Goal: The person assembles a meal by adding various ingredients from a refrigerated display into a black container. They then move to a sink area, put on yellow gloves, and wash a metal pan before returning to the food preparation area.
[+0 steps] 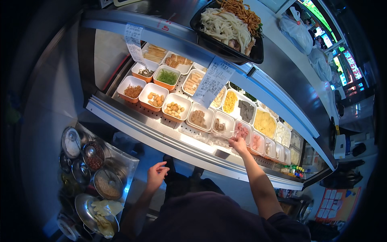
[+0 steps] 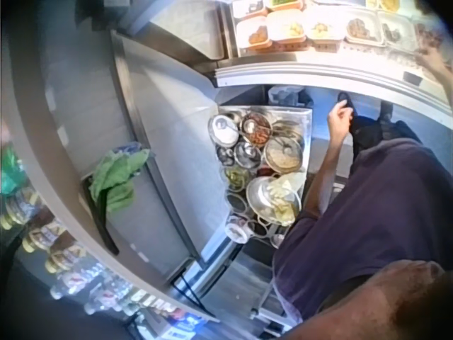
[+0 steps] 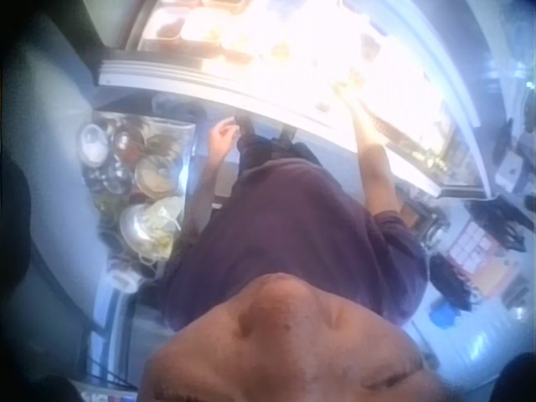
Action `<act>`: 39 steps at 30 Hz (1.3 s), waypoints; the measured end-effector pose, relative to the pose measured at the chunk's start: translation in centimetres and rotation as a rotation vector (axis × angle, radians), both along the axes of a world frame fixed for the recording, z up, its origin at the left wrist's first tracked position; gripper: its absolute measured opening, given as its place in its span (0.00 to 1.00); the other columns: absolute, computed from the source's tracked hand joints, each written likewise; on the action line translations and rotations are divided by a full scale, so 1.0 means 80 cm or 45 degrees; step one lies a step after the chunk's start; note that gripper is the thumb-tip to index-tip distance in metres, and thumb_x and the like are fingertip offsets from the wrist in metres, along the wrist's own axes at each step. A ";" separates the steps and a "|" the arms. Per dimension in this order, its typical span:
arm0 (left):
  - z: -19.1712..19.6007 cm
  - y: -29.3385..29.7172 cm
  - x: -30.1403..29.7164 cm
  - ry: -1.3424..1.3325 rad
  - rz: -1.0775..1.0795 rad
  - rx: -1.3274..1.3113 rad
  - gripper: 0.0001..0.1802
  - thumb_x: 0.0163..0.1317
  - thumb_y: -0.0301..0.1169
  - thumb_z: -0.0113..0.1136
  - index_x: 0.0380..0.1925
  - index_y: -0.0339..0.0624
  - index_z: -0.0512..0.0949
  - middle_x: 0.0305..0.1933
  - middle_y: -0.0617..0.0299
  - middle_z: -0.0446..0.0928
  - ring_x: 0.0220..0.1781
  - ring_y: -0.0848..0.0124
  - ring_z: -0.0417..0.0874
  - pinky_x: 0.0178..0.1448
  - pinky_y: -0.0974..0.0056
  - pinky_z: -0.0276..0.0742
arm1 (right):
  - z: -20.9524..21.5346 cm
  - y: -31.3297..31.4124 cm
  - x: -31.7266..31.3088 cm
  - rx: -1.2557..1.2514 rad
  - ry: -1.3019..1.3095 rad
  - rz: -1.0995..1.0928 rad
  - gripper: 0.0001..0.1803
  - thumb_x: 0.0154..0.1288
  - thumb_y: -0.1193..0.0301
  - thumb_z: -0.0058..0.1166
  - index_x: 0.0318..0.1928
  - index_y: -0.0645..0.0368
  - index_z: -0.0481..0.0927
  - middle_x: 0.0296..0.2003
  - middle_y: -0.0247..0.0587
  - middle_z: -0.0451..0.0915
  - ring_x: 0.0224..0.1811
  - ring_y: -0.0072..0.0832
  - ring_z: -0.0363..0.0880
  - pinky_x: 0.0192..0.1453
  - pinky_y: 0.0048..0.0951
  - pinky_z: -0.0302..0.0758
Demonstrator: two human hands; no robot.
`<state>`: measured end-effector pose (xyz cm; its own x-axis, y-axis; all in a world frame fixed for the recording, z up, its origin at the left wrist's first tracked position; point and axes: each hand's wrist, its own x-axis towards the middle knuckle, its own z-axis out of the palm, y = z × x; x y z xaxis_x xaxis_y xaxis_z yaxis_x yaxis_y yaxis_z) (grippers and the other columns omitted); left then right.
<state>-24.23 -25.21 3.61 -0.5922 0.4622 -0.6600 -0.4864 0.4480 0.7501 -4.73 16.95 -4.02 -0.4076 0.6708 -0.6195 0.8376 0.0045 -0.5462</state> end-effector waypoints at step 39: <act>0.124 -0.470 0.484 0.346 1.342 -0.698 0.18 0.61 0.27 0.63 0.52 0.36 0.80 0.35 0.55 0.85 0.35 0.67 0.87 0.43 0.64 0.80 | -0.022 -0.825 -0.128 -0.518 0.908 0.216 0.12 0.59 0.74 0.65 0.42 0.64 0.80 0.30 0.31 0.78 0.30 0.18 0.73 0.37 0.22 0.73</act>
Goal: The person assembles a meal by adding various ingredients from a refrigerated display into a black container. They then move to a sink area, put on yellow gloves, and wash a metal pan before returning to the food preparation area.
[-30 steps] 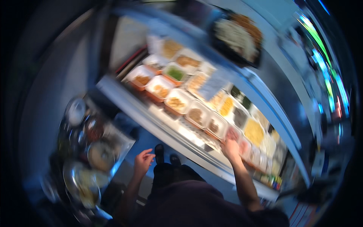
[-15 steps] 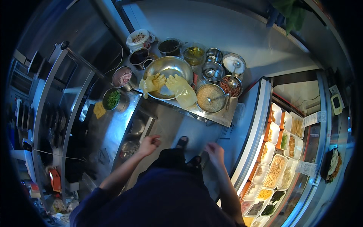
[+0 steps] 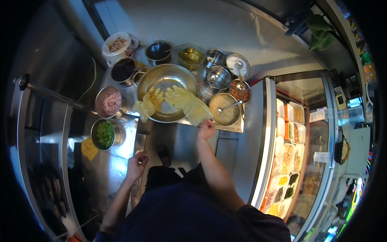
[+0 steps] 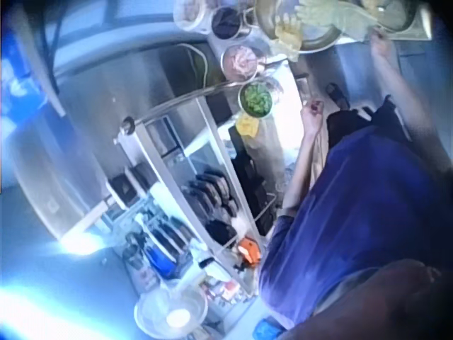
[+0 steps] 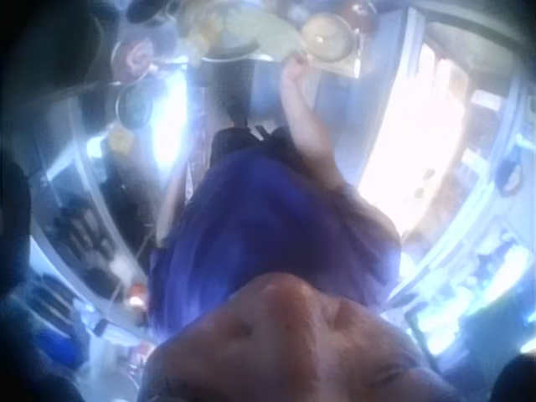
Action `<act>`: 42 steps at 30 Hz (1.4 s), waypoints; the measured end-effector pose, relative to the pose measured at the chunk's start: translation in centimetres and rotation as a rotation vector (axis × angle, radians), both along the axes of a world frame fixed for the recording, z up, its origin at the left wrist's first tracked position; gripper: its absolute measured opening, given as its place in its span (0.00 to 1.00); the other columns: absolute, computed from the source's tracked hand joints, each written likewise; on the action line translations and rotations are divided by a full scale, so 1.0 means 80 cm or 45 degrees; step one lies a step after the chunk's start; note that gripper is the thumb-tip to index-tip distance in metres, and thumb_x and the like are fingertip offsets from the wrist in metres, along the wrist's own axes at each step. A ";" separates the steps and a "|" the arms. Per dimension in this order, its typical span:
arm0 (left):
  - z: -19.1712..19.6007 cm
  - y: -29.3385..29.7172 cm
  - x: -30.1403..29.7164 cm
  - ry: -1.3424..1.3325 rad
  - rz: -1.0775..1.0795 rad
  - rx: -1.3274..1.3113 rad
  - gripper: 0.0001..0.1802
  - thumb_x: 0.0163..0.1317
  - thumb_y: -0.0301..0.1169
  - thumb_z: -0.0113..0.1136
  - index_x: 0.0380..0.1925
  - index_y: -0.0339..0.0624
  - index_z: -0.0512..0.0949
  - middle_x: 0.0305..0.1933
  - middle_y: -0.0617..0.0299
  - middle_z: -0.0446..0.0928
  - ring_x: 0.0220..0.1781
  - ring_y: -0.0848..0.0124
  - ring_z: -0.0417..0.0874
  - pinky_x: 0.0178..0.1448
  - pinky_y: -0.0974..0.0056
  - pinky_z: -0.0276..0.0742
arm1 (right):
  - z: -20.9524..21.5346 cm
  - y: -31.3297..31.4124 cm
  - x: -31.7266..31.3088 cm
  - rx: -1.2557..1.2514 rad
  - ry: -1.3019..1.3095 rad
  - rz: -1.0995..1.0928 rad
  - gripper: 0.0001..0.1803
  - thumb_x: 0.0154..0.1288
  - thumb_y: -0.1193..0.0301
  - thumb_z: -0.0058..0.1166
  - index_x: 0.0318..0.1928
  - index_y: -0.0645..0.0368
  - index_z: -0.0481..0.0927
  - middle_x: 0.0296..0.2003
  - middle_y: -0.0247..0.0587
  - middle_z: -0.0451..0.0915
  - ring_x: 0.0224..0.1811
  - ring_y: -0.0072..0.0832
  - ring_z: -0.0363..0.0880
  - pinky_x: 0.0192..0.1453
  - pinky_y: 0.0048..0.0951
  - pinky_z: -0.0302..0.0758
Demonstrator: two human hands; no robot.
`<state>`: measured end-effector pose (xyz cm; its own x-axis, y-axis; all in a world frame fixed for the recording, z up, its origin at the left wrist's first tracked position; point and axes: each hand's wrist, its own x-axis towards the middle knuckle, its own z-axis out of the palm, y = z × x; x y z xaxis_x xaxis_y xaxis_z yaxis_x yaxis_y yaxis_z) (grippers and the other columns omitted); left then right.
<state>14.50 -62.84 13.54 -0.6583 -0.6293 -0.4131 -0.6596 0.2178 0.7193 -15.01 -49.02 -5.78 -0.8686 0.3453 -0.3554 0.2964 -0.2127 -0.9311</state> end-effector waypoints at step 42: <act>-0.036 0.060 -0.325 0.353 -0.495 -0.399 0.07 0.53 0.29 0.62 0.26 0.36 0.78 0.29 0.46 0.80 0.33 0.49 0.84 0.38 0.50 0.79 | 0.123 0.046 0.004 -0.471 -0.151 0.838 0.09 0.67 0.78 0.54 0.46 0.60 0.81 0.36 0.34 0.80 0.36 0.23 0.77 0.41 0.25 0.75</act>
<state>-11.50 -58.02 10.64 -0.9230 -0.3839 -0.0246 -0.2843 0.6377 0.7159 -14.71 -45.31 4.02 -0.8030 -0.3901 -0.4506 0.5632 -0.2491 -0.7879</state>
